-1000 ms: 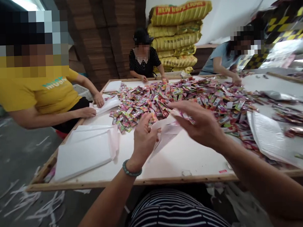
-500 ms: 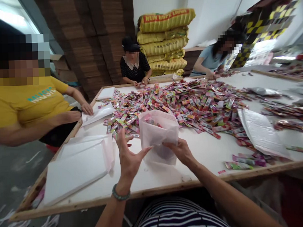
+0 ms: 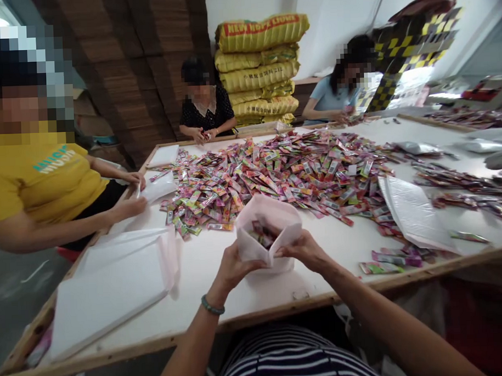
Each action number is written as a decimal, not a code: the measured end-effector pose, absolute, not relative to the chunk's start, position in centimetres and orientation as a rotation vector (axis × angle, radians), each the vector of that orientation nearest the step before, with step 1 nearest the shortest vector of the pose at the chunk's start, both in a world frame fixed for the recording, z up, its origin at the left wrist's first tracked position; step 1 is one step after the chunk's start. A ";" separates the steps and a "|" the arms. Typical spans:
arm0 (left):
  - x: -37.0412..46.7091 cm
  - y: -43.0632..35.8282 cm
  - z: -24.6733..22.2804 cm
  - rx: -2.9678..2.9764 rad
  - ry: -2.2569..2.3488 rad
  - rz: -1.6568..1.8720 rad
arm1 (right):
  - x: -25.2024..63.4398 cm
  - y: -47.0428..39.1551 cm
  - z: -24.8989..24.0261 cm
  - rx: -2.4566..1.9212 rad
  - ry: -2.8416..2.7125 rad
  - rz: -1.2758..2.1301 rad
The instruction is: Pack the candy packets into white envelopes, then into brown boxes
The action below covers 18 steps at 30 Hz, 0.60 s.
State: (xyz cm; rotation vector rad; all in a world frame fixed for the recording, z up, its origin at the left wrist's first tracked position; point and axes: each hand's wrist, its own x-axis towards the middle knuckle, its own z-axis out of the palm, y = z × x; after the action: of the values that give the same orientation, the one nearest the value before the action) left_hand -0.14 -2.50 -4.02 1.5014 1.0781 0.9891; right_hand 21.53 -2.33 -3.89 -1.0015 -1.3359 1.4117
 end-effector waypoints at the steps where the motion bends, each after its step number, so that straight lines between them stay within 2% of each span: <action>1: 0.2 -2.5 -3.9 1.499 1.059 0.979 | 21.5 -2.5 -3.9 -1.002 -1.327 1.404; 7: 0.6 -3.0 -2.1 1.480 0.945 0.976 | 22.9 -3.5 -2.5 -0.911 -1.433 1.245; 11: 0.8 -3.8 -4.1 1.419 0.894 0.978 | 24.5 -6.2 1.7 -0.869 -1.552 0.547; 14: 1.3 -4.3 -4.8 1.448 0.889 0.948 | 24.2 -7.7 6.2 -0.834 -2.011 0.134; 16: 1.7 -4.4 -4.5 1.478 0.907 0.901 | 22.9 -7.2 7.5 -0.859 -2.417 0.119; 18: 1.9 -4.3 -4.0 1.490 0.954 0.914 | 21.2 -5.8 6.9 -0.927 -2.694 0.178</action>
State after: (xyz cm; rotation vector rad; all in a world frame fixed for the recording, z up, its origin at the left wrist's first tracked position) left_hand 1.89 -4.31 -3.98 1.4897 0.9542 0.9145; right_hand 21.24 -5.81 6.91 -0.9268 -2.6937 0.1783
